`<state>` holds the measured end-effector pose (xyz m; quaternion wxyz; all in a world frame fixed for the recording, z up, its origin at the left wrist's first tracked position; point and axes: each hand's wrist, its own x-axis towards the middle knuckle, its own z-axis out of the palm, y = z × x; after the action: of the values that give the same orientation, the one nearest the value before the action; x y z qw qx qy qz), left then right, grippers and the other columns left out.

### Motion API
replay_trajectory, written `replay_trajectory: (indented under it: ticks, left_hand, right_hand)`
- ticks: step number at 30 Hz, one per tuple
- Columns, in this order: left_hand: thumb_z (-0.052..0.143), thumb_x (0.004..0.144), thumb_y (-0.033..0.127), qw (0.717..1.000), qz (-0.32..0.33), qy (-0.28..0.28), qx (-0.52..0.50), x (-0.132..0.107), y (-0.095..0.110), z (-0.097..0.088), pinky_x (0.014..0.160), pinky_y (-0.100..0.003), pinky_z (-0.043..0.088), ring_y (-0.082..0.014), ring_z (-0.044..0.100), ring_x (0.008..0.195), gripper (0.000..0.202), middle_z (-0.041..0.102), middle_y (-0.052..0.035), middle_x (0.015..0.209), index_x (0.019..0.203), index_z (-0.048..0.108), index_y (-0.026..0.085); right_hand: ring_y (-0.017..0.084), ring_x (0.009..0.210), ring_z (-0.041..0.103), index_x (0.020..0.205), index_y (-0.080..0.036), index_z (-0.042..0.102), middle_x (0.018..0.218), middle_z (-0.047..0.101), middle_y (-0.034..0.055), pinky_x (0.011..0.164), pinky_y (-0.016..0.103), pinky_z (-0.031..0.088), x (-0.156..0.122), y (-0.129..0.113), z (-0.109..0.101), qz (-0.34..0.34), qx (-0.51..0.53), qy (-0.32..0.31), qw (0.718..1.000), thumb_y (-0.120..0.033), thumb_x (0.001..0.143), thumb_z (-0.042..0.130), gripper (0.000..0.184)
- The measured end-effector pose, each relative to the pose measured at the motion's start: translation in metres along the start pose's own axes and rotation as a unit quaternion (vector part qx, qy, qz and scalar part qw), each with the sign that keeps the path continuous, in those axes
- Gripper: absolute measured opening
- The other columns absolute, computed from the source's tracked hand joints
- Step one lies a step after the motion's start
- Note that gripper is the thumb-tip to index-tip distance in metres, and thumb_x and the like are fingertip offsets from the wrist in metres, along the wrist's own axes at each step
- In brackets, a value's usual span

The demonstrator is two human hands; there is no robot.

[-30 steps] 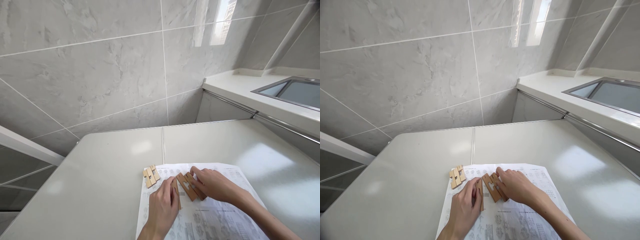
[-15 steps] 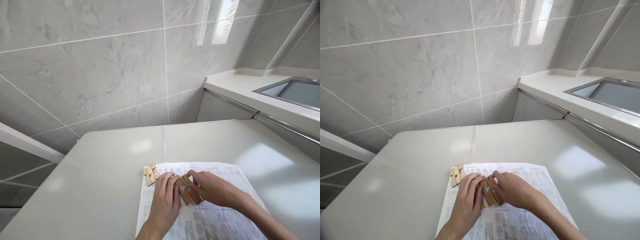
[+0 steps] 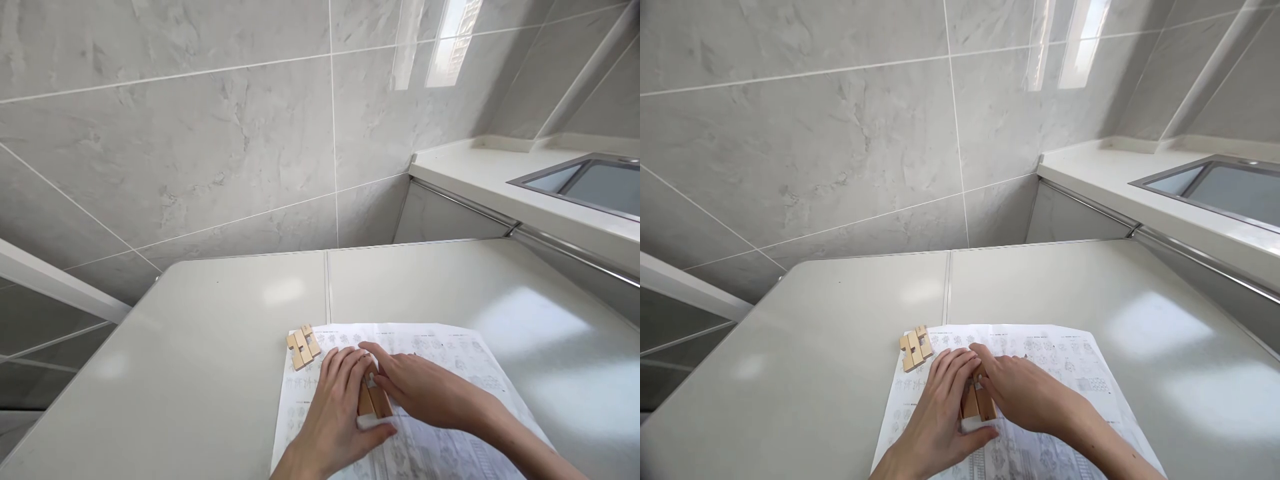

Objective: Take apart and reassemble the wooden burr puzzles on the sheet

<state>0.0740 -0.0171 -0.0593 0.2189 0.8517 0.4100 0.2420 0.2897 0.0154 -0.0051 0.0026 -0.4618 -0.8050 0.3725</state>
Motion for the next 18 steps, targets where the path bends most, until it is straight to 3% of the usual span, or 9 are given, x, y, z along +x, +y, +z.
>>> replay_trajectory:
  ticks: [7, 12, 15, 18]
  left_hand:
    - [0.091, 0.071, 0.022, 1.0, 0.005, -0.006, -0.023, 0.003, 0.007, -0.009, 0.114, -0.066, 0.053, -0.0397, 0.062, 0.128, 0.087, 0.065, -0.0143, 0.135, 0.146, 0.046, 0.026]
    - [0.087, 0.069, 0.024, 0.999, 0.009, -0.018, -0.033, 0.006, 0.011, -0.021, 0.107, -0.062, 0.057, -0.0382, 0.064, 0.117, 0.077, 0.068, -0.0122, 0.123, 0.14, 0.055, 0.026]
    - [0.082, 0.069, 0.025, 0.998, 0.034, 0.02, -0.045, 0.006, 0.007, -0.03, 0.106, -0.061, 0.055, -0.037, 0.067, 0.11, 0.064, 0.072, -0.0108, 0.115, 0.13, 0.062, 0.026]
    - [0.076, 0.077, 0.024, 0.993, 0.055, 0.101, -0.038, 0.006, -0.004, -0.042, 0.107, -0.057, 0.054, -0.0335, 0.069, 0.109, 0.046, 0.076, -0.0079, 0.111, 0.122, 0.066, 0.026]
  right_hand:
    - [0.028, 0.089, 0.077, 0.154, -0.022, 0.043, 0.101, 0.08, 0.0099, 0.071, 0.032, 0.043, 0.001, -0.002, 0.01, -0.02, 0.022, -0.003, 1.0, -0.013, 0.108, 0.042, 0.047]
    - [0.028, 0.084, 0.076, 0.159, -0.016, 0.038, 0.102, 0.08, 0.0122, 0.066, 0.032, 0.04, 0.004, -0.012, 0.013, -0.04, 0.008, -0.007, 0.999, -0.009, 0.104, 0.042, 0.055]
    - [0.028, 0.08, 0.074, 0.169, -0.012, 0.025, 0.099, 0.081, 0.0123, 0.064, 0.033, 0.038, 0.006, -0.017, 0.015, -0.054, 0.006, -0.021, 0.998, -0.008, 0.101, 0.041, 0.069]
    - [0.029, 0.08, 0.072, 0.173, -0.013, 0.019, 0.096, 0.08, 0.0106, 0.066, 0.034, 0.037, 0.006, -0.02, 0.016, -0.051, 0.03, -0.025, 0.998, -0.012, 0.105, 0.039, 0.071]
